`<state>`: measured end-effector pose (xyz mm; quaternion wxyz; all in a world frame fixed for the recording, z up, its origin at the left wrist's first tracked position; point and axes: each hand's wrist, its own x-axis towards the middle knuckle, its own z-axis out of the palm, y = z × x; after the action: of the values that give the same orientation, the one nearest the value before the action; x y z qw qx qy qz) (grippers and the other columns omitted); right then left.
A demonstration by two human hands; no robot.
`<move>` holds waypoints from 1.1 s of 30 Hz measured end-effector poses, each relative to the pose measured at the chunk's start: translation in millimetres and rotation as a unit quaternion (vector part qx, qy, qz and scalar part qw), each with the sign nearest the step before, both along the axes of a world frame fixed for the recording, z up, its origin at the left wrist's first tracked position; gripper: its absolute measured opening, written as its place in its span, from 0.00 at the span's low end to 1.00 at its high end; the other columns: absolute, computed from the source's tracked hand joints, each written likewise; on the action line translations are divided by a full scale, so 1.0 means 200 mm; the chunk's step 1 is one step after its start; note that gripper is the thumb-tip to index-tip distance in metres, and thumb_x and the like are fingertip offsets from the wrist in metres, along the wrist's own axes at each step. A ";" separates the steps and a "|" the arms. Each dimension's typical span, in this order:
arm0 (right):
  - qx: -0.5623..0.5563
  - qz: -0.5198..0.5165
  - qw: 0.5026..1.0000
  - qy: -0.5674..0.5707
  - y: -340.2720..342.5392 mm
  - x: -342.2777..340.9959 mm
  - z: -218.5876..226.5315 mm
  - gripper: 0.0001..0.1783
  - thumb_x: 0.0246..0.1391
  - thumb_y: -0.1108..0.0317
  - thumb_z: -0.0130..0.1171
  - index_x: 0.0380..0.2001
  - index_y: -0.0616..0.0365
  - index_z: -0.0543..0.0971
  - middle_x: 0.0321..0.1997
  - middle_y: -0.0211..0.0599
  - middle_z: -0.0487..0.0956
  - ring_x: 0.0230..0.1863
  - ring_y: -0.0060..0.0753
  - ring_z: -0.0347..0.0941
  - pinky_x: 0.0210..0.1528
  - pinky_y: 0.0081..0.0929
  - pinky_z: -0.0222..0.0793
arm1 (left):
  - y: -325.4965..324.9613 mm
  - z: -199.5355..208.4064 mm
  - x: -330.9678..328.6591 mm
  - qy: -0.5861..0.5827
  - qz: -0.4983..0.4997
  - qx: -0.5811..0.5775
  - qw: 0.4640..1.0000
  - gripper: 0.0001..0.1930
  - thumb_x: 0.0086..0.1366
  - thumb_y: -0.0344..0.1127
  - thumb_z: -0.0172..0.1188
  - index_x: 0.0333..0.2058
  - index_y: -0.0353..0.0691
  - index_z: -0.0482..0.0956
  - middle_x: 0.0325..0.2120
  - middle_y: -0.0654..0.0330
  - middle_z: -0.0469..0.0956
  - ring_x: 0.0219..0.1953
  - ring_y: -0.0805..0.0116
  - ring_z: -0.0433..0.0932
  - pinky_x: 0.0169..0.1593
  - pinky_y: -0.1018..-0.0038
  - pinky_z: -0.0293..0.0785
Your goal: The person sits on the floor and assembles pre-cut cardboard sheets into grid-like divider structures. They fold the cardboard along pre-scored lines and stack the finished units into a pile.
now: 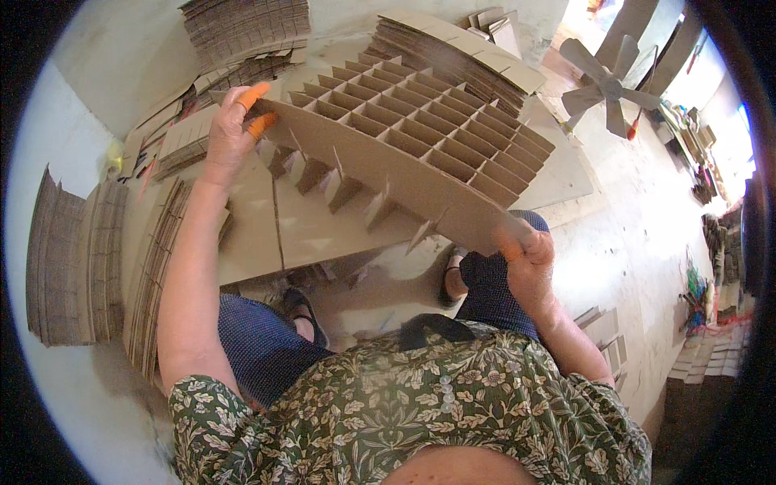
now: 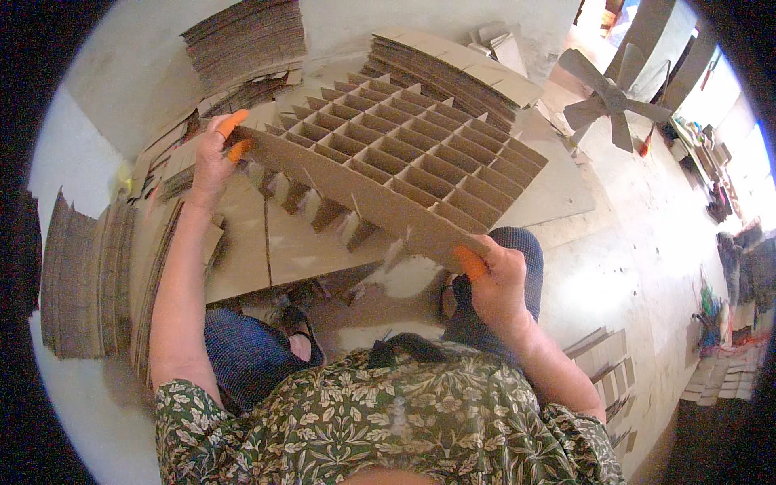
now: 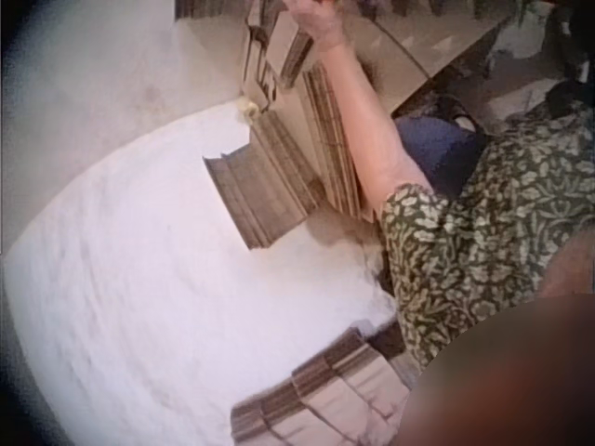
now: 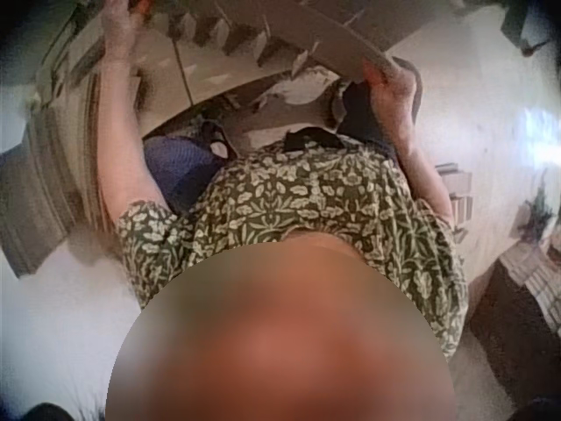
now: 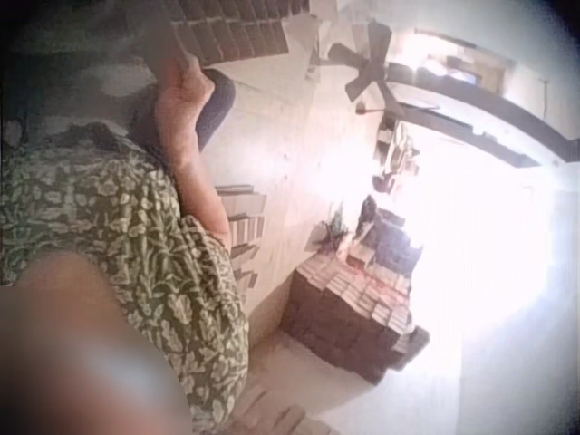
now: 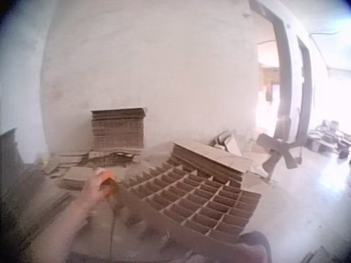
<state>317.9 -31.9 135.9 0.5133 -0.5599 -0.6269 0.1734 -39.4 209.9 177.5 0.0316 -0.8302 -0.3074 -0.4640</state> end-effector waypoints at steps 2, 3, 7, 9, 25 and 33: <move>0.019 -0.002 1.000 0.014 0.02 -0.02 0.02 0.07 0.52 0.74 0.58 0.36 0.63 0.79 0.24 0.42 0.80 0.23 0.25 0.73 0.28 0.23 0.68 | 0.00 0.01 -0.01 0.006 0.033 -0.029 0.999 0.22 0.50 0.25 0.66 0.46 0.39 0.75 0.38 0.59 0.73 0.38 0.63 0.74 0.42 0.73 0.72; 0.027 -0.003 0.999 0.022 0.03 -0.02 0.03 0.07 0.52 0.74 0.58 0.36 0.63 0.79 0.24 0.43 0.80 0.23 0.25 0.72 0.28 0.23 0.68 | 0.00 0.02 -0.01 0.009 0.049 -0.044 0.998 0.22 0.50 0.25 0.66 0.46 0.40 0.76 0.38 0.59 0.73 0.38 0.64 0.75 0.42 0.74 0.72; -0.031 0.021 0.999 -0.018 0.04 -0.03 0.10 0.07 0.53 0.74 0.58 0.36 0.63 0.78 0.25 0.44 0.80 0.24 0.23 0.72 0.29 0.23 0.68 | 0.04 0.00 -0.06 0.013 0.033 -0.041 0.999 0.21 0.53 0.25 0.65 0.48 0.39 0.75 0.38 0.60 0.73 0.39 0.68 0.74 0.45 0.77 0.69; -0.024 0.046 0.998 -0.025 0.06 -0.03 0.07 0.07 0.54 0.73 0.58 0.36 0.63 0.78 0.24 0.45 0.80 0.24 0.22 0.72 0.28 0.24 0.68 | 0.06 -0.02 -0.05 -0.002 0.039 -0.039 0.998 0.21 0.51 0.25 0.66 0.47 0.39 0.76 0.38 0.59 0.74 0.38 0.65 0.75 0.43 0.74 0.72; -0.091 0.028 0.991 -0.096 0.09 0.05 -0.27 0.05 0.50 0.74 0.58 0.26 0.65 0.75 0.22 0.56 0.75 0.20 0.49 0.73 0.23 0.36 0.66 | 0.04 -0.29 -0.02 0.046 0.059 -0.089 0.993 0.21 0.55 0.30 0.64 0.49 0.42 0.74 0.43 0.58 0.72 0.41 0.62 0.75 0.44 0.73 0.73; -0.045 -0.003 0.969 -0.244 0.05 0.04 -0.07 0.18 0.51 0.61 0.60 0.41 0.63 0.76 0.34 0.53 0.78 0.34 0.54 0.75 0.36 0.44 0.71 | -0.22 -0.42 0.01 -0.105 0.137 -0.063 0.983 0.22 0.62 0.29 0.58 0.55 0.39 0.68 0.54 0.58 0.65 0.41 0.70 0.73 0.45 0.76 0.76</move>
<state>325.2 -21.4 121.6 0.3200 -0.6097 -0.7229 0.0578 -37.2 166.0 92.7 0.0102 -0.7271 -0.4484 -0.5197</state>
